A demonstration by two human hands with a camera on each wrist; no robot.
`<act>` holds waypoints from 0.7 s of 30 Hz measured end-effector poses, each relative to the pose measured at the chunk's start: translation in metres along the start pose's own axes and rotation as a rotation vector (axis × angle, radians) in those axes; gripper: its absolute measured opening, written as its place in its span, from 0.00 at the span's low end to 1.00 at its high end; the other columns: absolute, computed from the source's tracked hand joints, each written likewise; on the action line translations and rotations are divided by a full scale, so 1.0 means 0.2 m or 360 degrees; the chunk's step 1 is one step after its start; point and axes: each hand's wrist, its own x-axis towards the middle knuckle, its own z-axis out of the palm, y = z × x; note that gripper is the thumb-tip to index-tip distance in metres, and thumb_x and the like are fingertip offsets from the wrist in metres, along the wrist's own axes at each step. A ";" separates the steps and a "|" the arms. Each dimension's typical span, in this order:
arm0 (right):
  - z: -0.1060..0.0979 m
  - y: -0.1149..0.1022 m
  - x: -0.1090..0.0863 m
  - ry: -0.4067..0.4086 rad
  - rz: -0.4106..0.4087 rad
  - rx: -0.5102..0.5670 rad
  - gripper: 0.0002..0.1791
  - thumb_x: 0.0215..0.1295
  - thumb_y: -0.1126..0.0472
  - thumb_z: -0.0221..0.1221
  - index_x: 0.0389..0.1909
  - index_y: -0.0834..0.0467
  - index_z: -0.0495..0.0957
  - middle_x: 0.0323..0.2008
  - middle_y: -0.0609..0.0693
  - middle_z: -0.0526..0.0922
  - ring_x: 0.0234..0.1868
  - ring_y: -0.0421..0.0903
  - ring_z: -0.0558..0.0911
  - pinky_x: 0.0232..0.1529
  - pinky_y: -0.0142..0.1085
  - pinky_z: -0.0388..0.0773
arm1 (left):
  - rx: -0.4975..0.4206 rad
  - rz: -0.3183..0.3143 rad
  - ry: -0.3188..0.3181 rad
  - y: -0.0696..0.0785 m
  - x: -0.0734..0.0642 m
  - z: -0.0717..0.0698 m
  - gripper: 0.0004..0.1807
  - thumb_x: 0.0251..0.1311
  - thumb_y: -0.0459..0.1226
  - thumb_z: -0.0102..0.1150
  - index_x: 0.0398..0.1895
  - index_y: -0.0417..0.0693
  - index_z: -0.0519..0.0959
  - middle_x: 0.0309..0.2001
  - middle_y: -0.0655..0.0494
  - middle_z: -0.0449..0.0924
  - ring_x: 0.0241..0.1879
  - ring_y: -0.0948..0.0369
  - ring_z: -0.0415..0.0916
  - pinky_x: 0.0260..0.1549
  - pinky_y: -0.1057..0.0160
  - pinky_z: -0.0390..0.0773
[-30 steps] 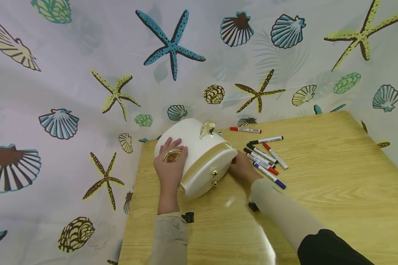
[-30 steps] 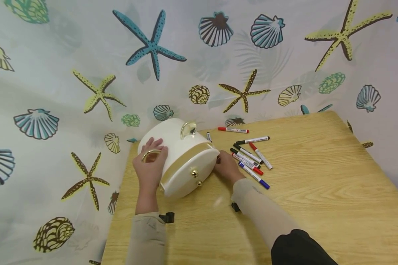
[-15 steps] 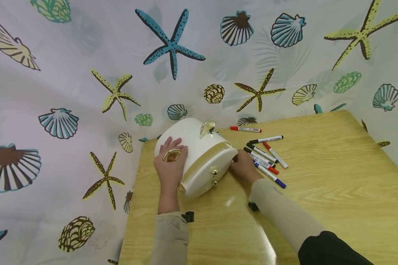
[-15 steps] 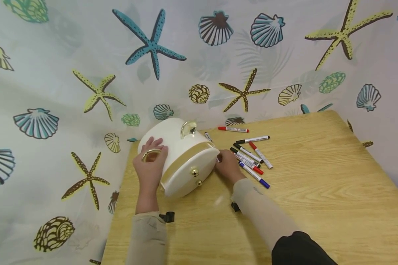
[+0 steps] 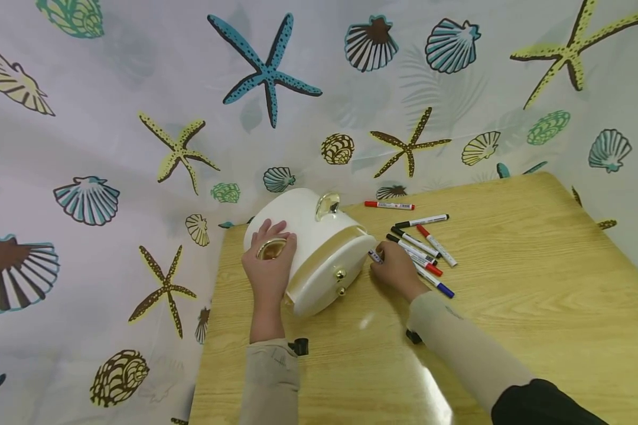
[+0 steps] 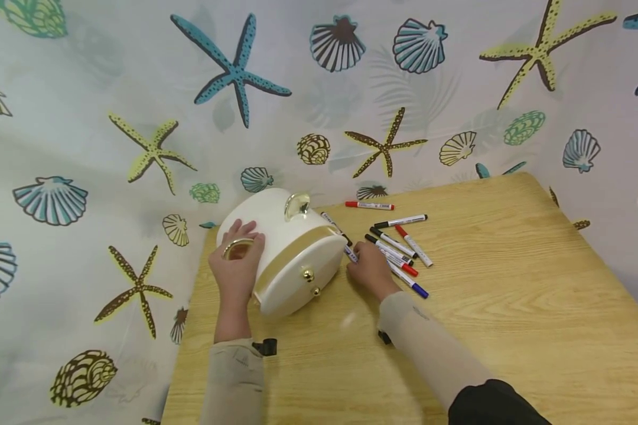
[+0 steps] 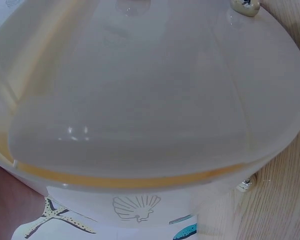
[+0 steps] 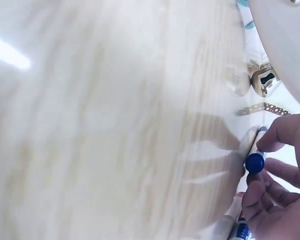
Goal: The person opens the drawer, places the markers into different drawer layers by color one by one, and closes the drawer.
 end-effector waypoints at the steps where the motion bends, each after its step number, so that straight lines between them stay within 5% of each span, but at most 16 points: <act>1: -0.01 0.00 -0.01 -0.0017 0.0029 -0.0028 0.20 0.63 0.60 0.67 0.53 0.66 0.82 0.45 0.61 0.86 0.43 0.55 0.84 0.45 0.52 0.84 | 0.0004 -0.0003 -0.0002 0.00 0.00 0.00 0.08 0.59 0.40 0.78 0.34 0.46 0.92 0.49 0.57 0.92 0.70 0.67 0.75 0.82 0.65 0.54; 10: -0.01 -0.02 0.01 -0.0031 0.0019 -0.0151 0.23 0.64 0.58 0.65 0.56 0.67 0.81 0.50 0.63 0.84 0.44 0.56 0.84 0.46 0.53 0.85 | 0.0002 -0.0024 0.0004 -0.01 0.00 -0.01 0.09 0.60 0.40 0.78 0.35 0.44 0.91 0.49 0.55 0.92 0.70 0.68 0.75 0.82 0.66 0.53; 21: 0.01 -0.08 0.08 -0.0090 0.0056 -0.0179 0.06 0.69 0.63 0.61 0.39 0.63 0.81 0.41 0.62 0.83 0.42 0.56 0.80 0.40 0.50 0.77 | 0.0009 -0.0140 0.0006 0.07 0.00 0.01 0.07 0.61 0.32 0.74 0.37 0.35 0.89 0.53 0.46 0.91 0.73 0.60 0.73 0.83 0.62 0.51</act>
